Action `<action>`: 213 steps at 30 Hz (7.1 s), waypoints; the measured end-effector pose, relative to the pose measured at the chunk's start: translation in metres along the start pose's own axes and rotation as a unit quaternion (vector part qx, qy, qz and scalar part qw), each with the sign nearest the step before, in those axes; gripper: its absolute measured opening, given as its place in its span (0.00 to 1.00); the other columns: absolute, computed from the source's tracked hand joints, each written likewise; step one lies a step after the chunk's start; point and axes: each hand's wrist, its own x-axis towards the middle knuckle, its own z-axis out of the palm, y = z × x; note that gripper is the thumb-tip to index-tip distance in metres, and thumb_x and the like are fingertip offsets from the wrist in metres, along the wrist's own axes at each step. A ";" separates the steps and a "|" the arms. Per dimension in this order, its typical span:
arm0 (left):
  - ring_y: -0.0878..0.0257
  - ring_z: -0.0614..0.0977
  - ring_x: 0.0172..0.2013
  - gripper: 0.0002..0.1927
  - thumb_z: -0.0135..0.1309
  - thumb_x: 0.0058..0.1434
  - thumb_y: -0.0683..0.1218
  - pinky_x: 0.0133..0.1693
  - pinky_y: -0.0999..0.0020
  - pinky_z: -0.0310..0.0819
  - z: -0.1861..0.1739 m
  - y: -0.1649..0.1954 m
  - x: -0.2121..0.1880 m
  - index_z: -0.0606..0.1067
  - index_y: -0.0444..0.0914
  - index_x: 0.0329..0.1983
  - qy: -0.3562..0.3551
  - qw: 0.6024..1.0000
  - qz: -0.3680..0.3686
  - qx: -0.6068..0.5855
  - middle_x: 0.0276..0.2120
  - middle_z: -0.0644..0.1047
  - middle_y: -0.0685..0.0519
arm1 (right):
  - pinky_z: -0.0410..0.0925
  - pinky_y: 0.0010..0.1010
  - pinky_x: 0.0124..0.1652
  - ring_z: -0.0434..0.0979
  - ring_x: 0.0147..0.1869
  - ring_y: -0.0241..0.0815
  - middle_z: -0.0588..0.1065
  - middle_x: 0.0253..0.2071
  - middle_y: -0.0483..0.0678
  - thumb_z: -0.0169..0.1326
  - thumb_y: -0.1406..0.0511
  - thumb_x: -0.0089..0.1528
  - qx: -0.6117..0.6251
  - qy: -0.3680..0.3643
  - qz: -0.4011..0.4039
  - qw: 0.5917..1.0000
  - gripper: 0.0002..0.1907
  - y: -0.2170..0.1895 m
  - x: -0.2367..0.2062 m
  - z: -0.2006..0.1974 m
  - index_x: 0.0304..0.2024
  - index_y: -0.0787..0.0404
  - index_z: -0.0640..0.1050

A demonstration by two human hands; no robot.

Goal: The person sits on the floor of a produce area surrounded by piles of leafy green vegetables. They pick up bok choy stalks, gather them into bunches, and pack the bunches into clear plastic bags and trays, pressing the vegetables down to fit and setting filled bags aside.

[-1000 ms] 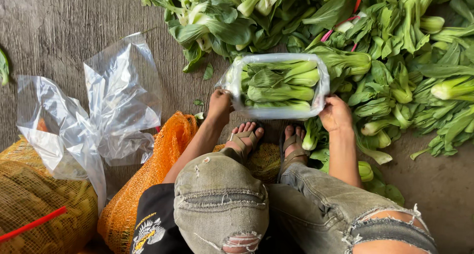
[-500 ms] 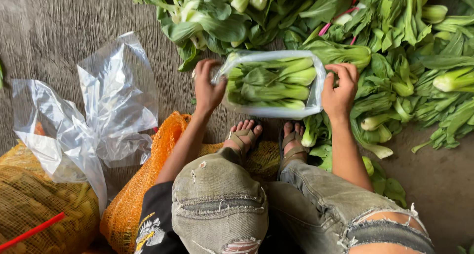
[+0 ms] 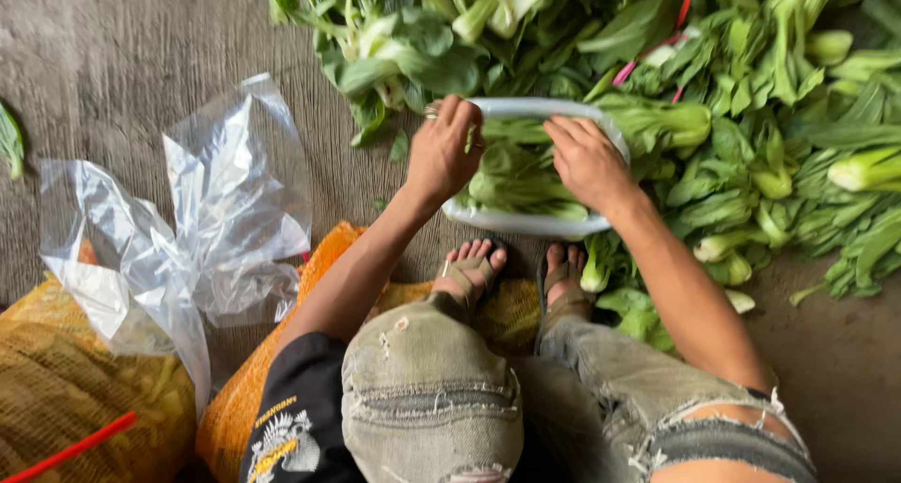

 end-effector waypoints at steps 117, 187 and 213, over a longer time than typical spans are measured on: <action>0.57 0.74 0.63 0.39 0.70 0.54 0.41 0.61 0.58 0.74 -0.009 0.159 0.020 0.62 0.40 0.66 -0.532 0.761 -0.052 -0.368 0.64 0.70 0.48 | 0.60 0.57 0.59 0.64 0.67 0.68 0.68 0.63 0.62 0.64 0.65 0.60 -0.017 0.141 0.550 0.823 0.31 0.115 -0.331 0.008 0.65 0.61 0.70; 0.54 0.75 0.63 0.67 0.71 0.54 0.40 0.64 0.59 0.71 0.037 0.198 -0.029 0.34 0.41 0.82 -0.344 0.747 -0.130 -0.553 0.68 0.67 0.44 | 0.39 0.46 0.80 0.40 0.87 0.48 0.47 0.82 0.58 0.19 0.38 0.75 0.374 0.329 0.172 0.850 0.46 -0.052 -0.149 -0.041 0.76 0.67 0.59; 0.53 0.67 0.73 0.63 0.73 0.51 0.58 0.75 0.56 0.59 0.020 0.163 -0.018 0.49 0.36 0.81 -0.460 0.734 0.097 -0.490 0.73 0.63 0.44 | 0.67 0.33 0.65 0.73 0.64 0.42 0.72 0.61 0.51 0.60 0.59 0.63 0.459 0.317 0.206 0.804 0.38 -0.002 -0.208 -0.047 0.72 0.64 0.62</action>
